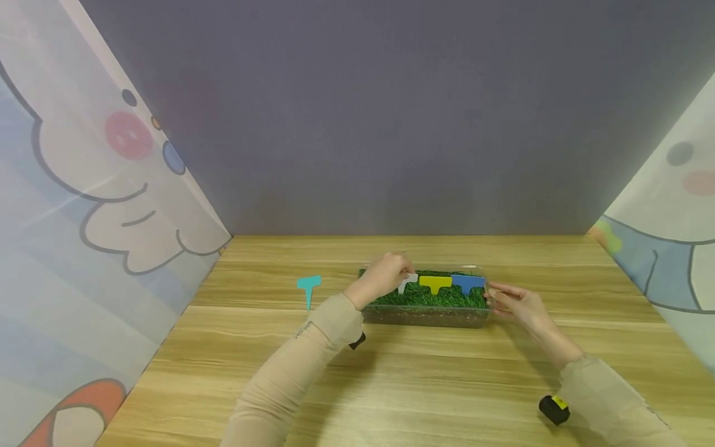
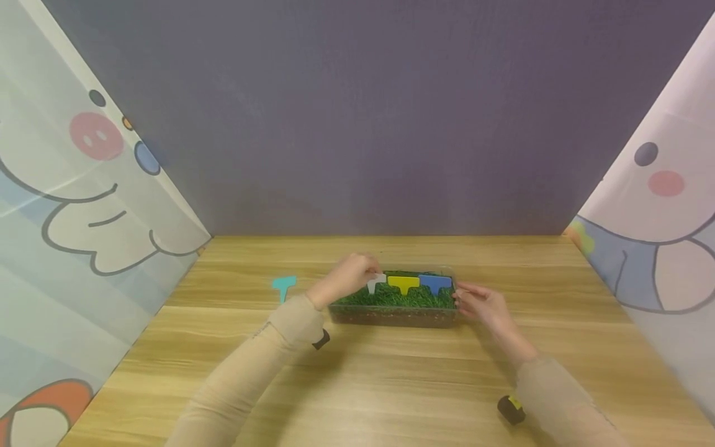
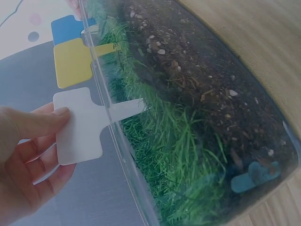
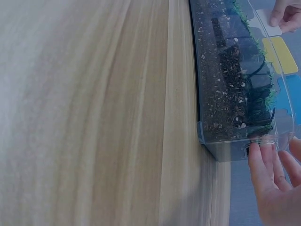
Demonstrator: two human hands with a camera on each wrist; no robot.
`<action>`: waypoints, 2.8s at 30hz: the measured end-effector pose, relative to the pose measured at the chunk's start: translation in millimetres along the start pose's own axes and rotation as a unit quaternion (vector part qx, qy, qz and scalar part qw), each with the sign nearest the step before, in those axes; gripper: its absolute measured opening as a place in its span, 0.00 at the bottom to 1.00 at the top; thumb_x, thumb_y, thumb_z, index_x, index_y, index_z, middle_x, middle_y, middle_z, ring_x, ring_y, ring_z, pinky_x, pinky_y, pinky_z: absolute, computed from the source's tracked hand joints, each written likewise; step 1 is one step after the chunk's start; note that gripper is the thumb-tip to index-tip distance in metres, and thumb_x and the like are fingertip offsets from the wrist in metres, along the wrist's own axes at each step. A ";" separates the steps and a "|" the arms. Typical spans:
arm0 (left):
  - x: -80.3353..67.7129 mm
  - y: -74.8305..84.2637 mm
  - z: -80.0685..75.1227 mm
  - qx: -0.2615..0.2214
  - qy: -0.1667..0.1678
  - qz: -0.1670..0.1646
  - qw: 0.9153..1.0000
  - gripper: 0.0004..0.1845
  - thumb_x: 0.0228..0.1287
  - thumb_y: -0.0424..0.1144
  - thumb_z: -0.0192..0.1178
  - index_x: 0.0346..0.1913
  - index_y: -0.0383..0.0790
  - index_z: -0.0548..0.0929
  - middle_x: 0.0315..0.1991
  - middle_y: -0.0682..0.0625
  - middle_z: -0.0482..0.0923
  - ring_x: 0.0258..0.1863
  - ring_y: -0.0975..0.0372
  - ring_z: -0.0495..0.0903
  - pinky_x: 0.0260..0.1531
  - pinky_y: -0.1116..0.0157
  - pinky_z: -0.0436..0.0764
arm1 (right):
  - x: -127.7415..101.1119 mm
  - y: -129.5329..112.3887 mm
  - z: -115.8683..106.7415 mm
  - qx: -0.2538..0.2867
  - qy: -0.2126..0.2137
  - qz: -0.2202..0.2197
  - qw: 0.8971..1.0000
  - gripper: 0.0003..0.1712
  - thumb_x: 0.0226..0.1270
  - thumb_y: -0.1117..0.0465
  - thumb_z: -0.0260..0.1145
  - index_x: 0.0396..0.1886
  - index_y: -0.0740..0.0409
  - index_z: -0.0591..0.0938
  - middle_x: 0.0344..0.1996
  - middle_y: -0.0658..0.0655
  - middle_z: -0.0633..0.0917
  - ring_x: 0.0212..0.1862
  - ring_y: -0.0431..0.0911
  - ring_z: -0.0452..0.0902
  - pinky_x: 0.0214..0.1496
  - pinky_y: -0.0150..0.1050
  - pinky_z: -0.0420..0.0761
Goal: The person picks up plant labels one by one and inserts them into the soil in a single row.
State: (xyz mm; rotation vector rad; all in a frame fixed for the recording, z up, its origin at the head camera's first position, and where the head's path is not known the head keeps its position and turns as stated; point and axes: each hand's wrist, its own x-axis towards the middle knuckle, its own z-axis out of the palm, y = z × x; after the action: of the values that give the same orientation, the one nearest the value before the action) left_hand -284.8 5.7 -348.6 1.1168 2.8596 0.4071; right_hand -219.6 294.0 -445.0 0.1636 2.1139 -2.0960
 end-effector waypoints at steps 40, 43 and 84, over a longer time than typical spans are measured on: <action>2.2 -2.6 0.2 -0.012 -0.026 -0.001 1.000 0.11 0.59 0.35 0.57 0.45 0.43 0.81 0.43 0.51 0.79 0.38 0.65 0.78 0.34 0.73 0.76 | -0.1 2.5 -0.8 0.003 0.003 -0.008 1.000 0.27 0.48 0.44 0.67 0.50 0.46 0.78 0.34 0.40 0.83 0.38 0.36 0.79 0.41 0.33 0.78; 1.2 -2.8 0.2 -0.015 -0.030 -0.006 0.999 0.12 0.59 0.35 0.57 0.46 0.44 0.81 0.44 0.51 0.79 0.39 0.64 0.78 0.34 0.72 0.76 | -7.1 -8.0 4.3 -0.013 0.005 -0.007 1.000 0.26 0.54 0.49 0.64 0.54 0.50 0.75 0.34 0.40 0.83 0.37 0.36 0.79 0.41 0.33 0.79; -44.1 -26.2 -37.0 0.012 0.032 0.005 0.999 0.14 0.59 0.38 0.57 0.48 0.39 0.78 0.44 0.49 0.77 0.41 0.59 0.77 0.40 0.65 0.77 | 2.8 7.5 -3.4 0.005 0.003 -0.005 1.000 0.32 0.47 0.43 0.67 0.53 0.47 0.75 0.34 0.40 0.83 0.38 0.34 0.79 0.41 0.33 0.78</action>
State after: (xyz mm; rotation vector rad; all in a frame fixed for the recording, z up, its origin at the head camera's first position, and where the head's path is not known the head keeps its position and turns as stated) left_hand -274.6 -50.8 -322.0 1.1424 2.9232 0.4192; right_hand -221.0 297.4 -452.9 0.1624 2.1127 -2.1145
